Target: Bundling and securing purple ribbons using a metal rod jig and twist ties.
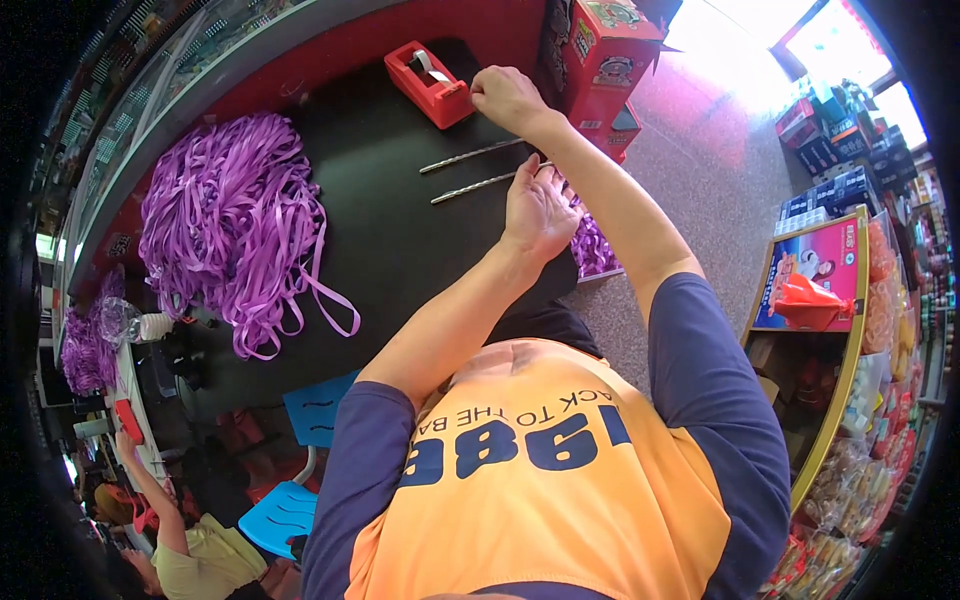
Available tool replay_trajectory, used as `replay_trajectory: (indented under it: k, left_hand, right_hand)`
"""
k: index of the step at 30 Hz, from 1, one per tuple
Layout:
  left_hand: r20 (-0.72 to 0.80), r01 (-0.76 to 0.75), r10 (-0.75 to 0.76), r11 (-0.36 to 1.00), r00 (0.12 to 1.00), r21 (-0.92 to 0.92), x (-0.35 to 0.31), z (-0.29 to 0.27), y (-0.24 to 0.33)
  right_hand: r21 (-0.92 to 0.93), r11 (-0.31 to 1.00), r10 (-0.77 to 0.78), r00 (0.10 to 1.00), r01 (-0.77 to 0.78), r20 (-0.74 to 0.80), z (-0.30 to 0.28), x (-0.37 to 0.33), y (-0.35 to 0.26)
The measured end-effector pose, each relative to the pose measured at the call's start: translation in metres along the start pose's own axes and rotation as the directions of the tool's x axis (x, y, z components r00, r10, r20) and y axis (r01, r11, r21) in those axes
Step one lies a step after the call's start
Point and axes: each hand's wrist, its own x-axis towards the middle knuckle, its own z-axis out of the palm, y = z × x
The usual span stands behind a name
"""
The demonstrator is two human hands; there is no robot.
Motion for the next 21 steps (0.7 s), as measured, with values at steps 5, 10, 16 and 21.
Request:
replay_trajectory:
  k: [5,10,16,21]
  left_hand:
    - [-0.116,0.021,-0.026,0.999,0.993,-0.039,-0.002,0.007,-0.002]
    - [-0.155,0.005,-0.004,1.0,0.988,0.005,0.0,0.003,-0.003]
    - [-0.127,0.0,0.01,0.997,0.992,0.071,0.004,-0.001,-0.005]
    - [-0.171,0.046,-0.014,0.982,0.985,0.185,0.004,0.002,-0.004]
  right_hand:
    - [0.523,0.816,0.065,0.937,-0.247,0.342,-0.034,-0.025,0.023]
    - [0.571,0.699,0.143,0.867,-0.429,0.477,-0.088,-0.078,0.026]
    - [0.426,0.841,0.142,0.895,-0.334,0.422,-0.091,-0.12,0.049]
    - [0.212,0.938,0.185,0.914,-0.274,0.361,-0.095,-0.134,0.031]
